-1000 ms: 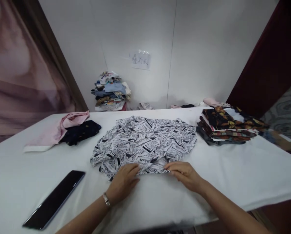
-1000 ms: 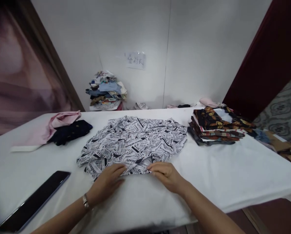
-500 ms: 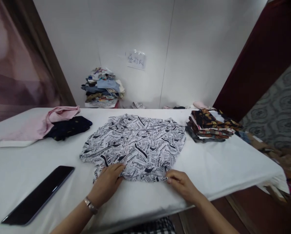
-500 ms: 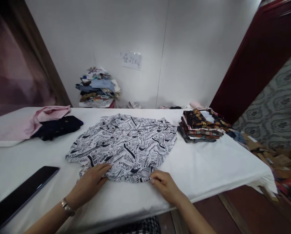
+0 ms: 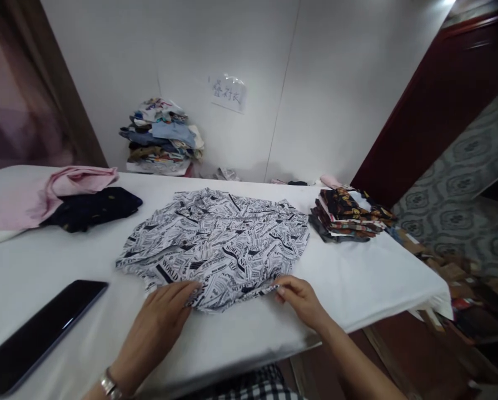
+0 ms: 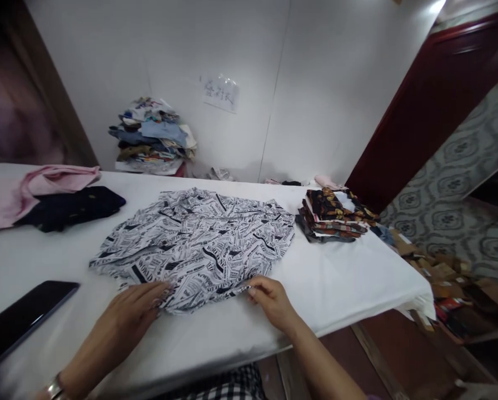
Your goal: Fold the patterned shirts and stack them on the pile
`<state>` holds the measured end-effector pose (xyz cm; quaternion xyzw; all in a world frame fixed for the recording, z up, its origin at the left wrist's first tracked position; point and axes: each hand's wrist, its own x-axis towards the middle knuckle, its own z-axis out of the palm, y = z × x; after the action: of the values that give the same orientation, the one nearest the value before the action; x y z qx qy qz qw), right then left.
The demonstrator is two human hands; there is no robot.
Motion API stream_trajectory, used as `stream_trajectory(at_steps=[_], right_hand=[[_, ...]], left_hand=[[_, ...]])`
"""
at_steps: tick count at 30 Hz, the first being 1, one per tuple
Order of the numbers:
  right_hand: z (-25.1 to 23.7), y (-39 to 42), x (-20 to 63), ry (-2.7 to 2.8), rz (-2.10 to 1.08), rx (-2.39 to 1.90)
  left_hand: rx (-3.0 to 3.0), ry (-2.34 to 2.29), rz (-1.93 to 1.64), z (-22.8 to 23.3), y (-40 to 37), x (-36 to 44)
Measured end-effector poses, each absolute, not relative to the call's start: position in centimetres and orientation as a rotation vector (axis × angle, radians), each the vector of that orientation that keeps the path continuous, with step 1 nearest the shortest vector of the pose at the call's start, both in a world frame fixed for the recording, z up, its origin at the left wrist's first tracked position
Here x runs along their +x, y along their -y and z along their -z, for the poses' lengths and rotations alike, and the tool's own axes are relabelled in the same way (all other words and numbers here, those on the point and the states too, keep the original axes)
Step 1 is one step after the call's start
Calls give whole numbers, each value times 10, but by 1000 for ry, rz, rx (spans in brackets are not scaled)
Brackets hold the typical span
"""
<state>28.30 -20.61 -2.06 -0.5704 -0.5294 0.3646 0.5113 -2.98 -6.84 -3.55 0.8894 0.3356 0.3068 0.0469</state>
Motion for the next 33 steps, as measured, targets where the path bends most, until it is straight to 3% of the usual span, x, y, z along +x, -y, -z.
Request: stream_trajectory(at_steps=[6,13,17,22,28,33], right_hand=[[25,215,289,1151,-847,-1426],[4,162,301,1155,-814,-1401],[-11,108,307,1071,-732,-1290],[14,104,308,1369,-625,-1400],[50,124,325,1730,-137,-1706],[59,115,336,1937,-78,-1754]], left_hand=[[2611,-1133,-726,54,71,-38],[2116,-1157,-615,10,42,-31],[1728,-1360,-718,5,11,-18],[1370,-1277,-826,21,1,-22],[1475,-1370,-889,25,10,-33],[1885,-1360,-710,33,31,-29]])
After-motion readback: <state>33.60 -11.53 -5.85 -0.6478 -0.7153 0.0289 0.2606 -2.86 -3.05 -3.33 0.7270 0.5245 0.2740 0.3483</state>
